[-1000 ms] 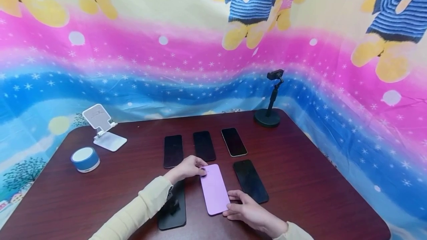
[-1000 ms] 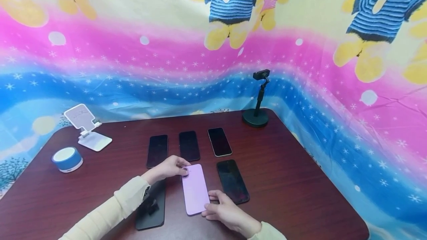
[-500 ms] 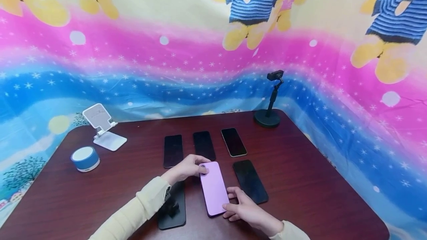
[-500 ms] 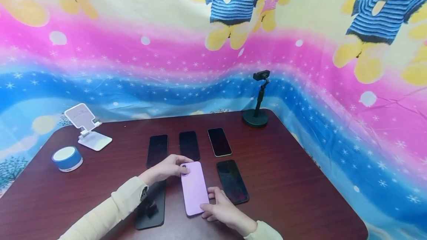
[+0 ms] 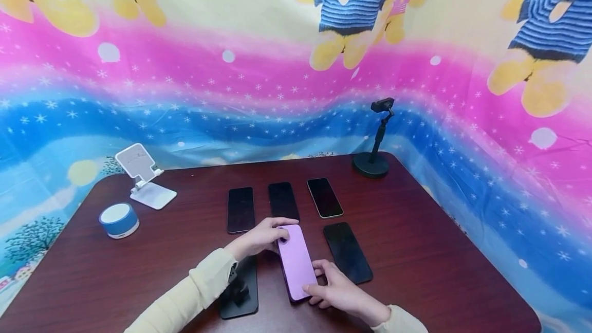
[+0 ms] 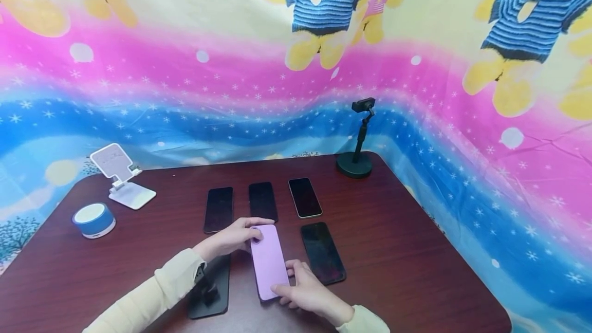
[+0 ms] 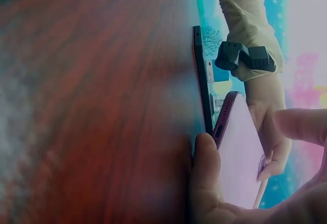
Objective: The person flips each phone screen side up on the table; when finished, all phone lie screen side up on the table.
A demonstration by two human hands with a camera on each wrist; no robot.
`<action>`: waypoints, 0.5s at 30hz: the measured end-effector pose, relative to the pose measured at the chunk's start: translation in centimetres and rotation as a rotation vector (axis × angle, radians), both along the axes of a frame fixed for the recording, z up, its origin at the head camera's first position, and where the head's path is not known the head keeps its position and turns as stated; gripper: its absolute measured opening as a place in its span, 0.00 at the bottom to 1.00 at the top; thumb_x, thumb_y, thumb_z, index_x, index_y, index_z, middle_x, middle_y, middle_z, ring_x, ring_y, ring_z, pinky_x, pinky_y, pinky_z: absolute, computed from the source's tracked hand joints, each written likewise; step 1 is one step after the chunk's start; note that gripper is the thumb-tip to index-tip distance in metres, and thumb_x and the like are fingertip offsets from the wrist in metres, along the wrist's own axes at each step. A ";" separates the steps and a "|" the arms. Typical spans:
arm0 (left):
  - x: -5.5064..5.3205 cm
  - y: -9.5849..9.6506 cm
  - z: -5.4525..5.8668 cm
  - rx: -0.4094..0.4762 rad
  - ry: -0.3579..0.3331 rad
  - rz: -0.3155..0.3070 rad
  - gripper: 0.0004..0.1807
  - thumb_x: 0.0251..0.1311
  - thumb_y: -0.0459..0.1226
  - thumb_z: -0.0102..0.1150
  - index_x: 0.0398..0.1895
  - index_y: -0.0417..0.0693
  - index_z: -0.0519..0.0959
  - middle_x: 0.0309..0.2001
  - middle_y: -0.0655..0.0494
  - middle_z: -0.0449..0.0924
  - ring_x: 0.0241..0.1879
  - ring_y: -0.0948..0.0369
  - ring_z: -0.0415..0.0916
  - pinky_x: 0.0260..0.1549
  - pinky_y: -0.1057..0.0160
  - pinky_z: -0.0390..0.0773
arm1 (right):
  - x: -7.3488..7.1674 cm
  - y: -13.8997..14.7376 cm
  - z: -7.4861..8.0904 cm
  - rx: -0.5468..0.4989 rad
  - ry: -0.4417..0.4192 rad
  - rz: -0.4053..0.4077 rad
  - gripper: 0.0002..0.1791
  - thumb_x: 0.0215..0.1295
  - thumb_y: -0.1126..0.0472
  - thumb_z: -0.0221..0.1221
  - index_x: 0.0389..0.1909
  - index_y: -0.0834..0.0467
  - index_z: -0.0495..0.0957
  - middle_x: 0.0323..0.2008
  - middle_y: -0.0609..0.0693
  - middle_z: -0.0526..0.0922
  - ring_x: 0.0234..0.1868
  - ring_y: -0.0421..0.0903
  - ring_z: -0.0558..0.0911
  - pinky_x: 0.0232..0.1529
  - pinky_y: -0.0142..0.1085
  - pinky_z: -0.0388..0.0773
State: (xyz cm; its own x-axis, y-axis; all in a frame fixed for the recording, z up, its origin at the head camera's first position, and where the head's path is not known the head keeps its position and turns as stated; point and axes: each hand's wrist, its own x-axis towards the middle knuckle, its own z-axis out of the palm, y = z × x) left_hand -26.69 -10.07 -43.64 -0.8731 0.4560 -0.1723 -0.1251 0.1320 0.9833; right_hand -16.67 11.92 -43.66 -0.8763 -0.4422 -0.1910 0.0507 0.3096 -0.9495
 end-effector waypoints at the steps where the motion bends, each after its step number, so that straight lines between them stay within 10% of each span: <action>1: 0.0 0.0 0.0 0.004 -0.003 -0.002 0.30 0.54 0.29 0.52 0.65 0.35 0.68 0.38 0.48 0.75 0.32 0.59 0.76 0.31 0.55 0.84 | 0.0 0.0 0.0 0.013 0.014 0.006 0.36 0.60 0.59 0.63 0.60 0.74 0.58 0.50 0.65 0.66 0.30 0.48 0.84 0.26 0.38 0.81; 8: 0.5 0.3 0.3 0.004 -0.019 -0.007 0.32 0.53 0.32 0.50 0.66 0.37 0.66 0.39 0.48 0.74 0.32 0.59 0.75 0.30 0.55 0.83 | -0.1 -0.3 0.5 0.128 0.125 0.041 0.43 0.50 0.55 0.71 0.59 0.74 0.61 0.46 0.61 0.69 0.26 0.42 0.79 0.25 0.30 0.76; 15: 0.9 0.9 0.8 0.039 -0.044 -0.016 0.30 0.59 0.36 0.51 0.66 0.37 0.64 0.39 0.47 0.74 0.29 0.59 0.78 0.29 0.54 0.85 | -0.1 -0.6 0.8 0.321 0.261 0.035 0.43 0.48 0.47 0.70 0.58 0.70 0.65 0.47 0.58 0.74 0.43 0.48 0.76 0.39 0.34 0.74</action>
